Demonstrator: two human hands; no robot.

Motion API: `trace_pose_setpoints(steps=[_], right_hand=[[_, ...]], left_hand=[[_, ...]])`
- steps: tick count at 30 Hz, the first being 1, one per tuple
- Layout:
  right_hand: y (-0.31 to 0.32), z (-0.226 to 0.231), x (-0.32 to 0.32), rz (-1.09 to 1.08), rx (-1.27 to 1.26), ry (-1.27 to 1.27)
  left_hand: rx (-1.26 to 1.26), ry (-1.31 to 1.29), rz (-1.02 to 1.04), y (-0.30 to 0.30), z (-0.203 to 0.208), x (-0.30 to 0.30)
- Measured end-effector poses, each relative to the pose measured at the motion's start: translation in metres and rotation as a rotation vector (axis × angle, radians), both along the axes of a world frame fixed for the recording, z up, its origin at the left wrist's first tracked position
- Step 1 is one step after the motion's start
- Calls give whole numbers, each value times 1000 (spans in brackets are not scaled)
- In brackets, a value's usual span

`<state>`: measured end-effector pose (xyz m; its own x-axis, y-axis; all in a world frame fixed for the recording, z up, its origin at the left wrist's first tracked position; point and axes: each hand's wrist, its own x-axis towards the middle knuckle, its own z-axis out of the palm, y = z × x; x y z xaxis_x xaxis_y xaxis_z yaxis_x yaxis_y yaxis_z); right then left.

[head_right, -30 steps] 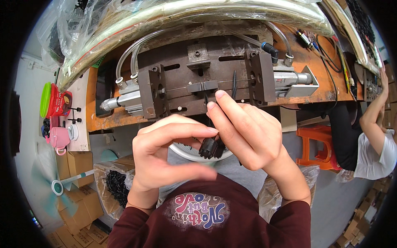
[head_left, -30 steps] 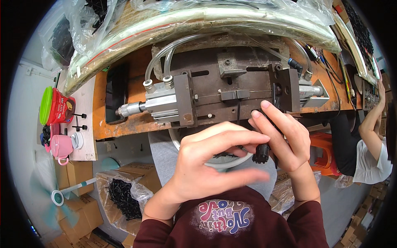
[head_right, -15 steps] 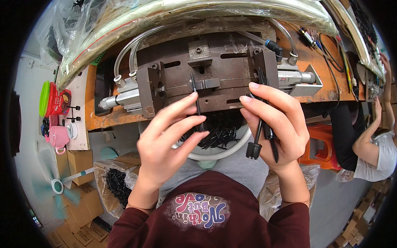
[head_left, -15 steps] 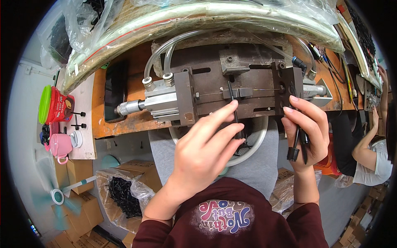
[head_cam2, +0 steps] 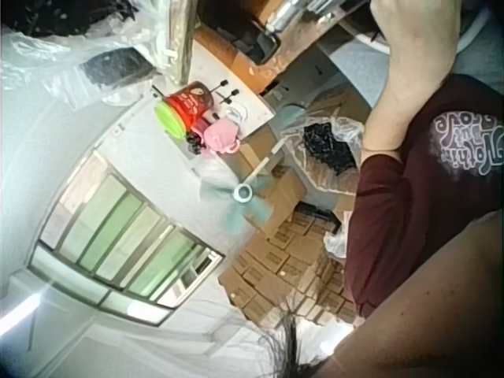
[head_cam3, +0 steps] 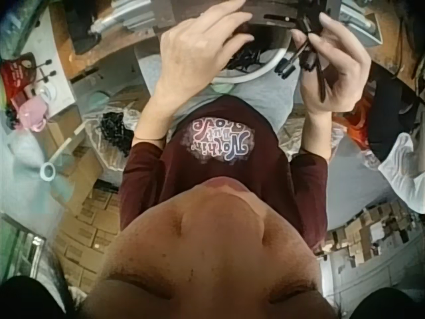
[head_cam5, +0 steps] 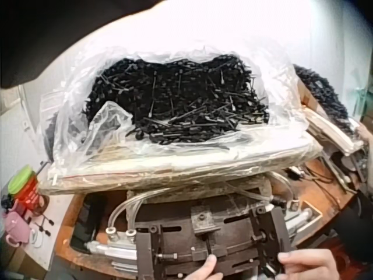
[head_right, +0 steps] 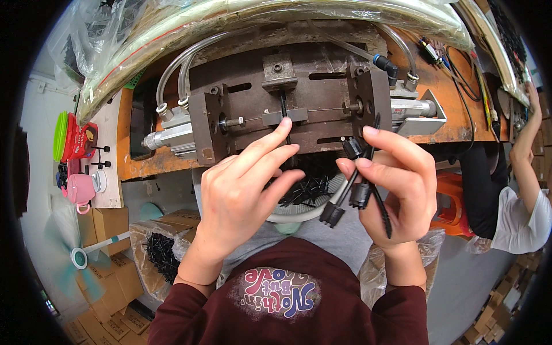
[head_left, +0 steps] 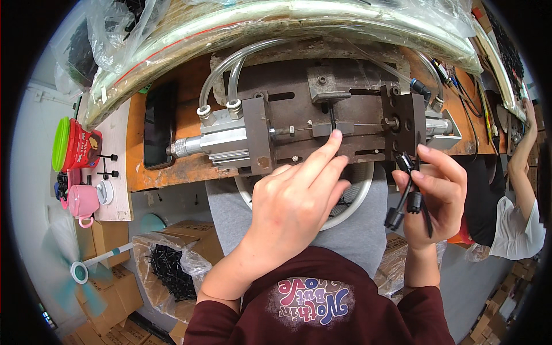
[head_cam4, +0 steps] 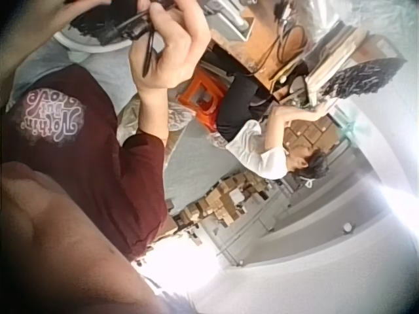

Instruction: Manually assemble small electronic parts using a workshop fixture.

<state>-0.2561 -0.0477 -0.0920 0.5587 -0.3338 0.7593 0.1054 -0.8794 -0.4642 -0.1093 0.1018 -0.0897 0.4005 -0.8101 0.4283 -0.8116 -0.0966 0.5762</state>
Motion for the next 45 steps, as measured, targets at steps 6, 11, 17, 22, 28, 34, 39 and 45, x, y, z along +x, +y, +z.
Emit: trace_pose_setpoints(steps=[6,11,17,22,28,34,39,45], right_hand=[[16,-3,2,51,-162,73],[11,1,8,76,-119,78],[6,-5,10,42,114,28],[5,-4,11,-31,320,-2],[5,-6,10,-76,291,-50],[5,-4,5,-110,202,9],[9,3,5,-133,-55,81],[18,1,8,73,-187,213]], left_hand=[[-250,415,-263,13,13,-14],[-203,513,-224,19,21,-13],[-239,329,-103,17,10,-11],[-250,196,87,8,-6,-15],[-96,-229,107,-7,-19,-7],[-17,-305,116,-9,-8,-5],[-25,-217,102,-7,-8,-5],[-284,405,-184,5,12,-13]])
